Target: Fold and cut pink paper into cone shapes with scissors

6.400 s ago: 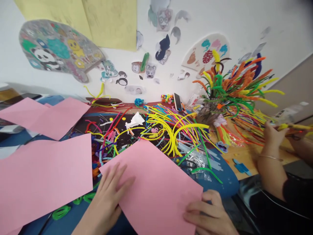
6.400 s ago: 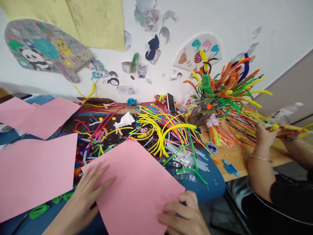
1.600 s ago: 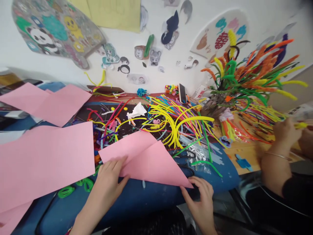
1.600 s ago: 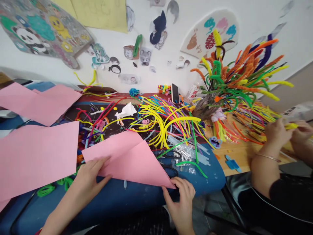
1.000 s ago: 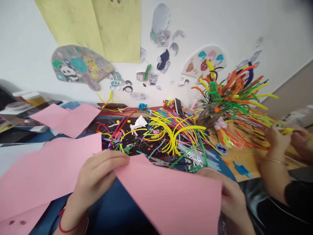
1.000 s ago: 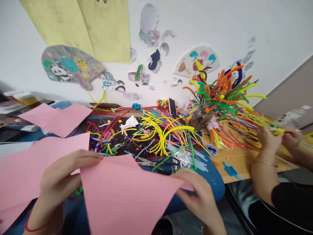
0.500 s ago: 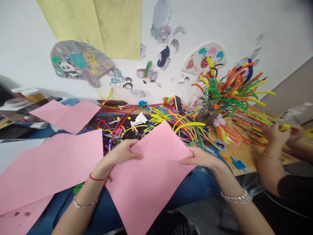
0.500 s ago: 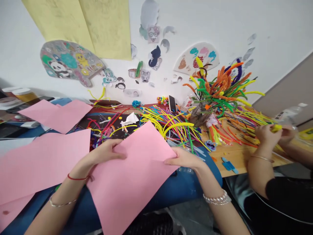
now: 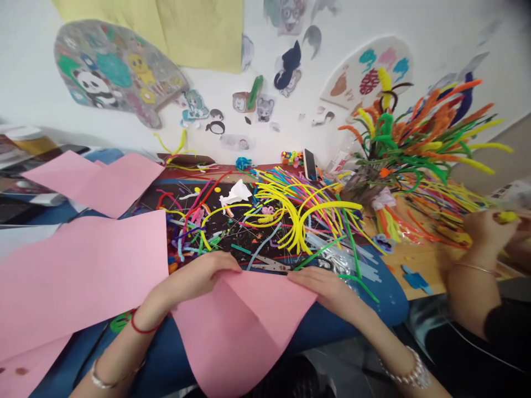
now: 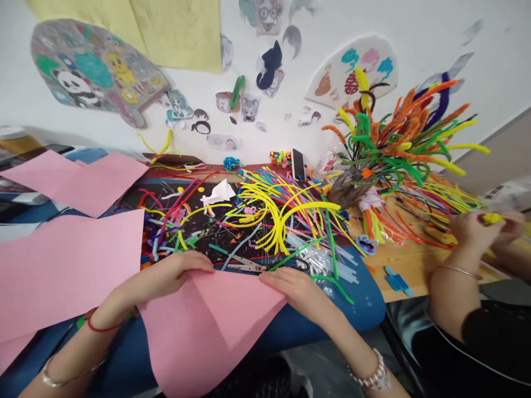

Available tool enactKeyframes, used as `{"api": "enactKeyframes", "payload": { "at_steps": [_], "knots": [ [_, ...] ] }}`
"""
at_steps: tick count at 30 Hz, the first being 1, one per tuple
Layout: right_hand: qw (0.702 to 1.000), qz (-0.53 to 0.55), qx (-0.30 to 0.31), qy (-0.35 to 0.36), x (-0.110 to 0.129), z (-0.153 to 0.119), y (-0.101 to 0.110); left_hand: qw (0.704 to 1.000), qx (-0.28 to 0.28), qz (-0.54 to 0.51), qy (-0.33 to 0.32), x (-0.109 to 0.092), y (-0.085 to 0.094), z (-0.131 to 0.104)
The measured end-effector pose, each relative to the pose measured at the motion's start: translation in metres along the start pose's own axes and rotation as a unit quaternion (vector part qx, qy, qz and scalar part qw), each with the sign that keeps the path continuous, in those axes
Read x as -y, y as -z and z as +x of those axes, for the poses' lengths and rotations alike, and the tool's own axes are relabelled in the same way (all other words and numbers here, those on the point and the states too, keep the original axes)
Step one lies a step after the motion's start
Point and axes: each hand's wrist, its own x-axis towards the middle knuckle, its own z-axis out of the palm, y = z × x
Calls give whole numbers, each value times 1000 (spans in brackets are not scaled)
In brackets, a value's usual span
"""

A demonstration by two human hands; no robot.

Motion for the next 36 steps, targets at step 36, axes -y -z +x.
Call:
{"api": "enactKeyframes", "payload": {
  "at_steps": [36],
  "knots": [
    [983,-142,-105,42,103,-8,25,987,-24,58,149,-88,-32,-21]
  ]
}}
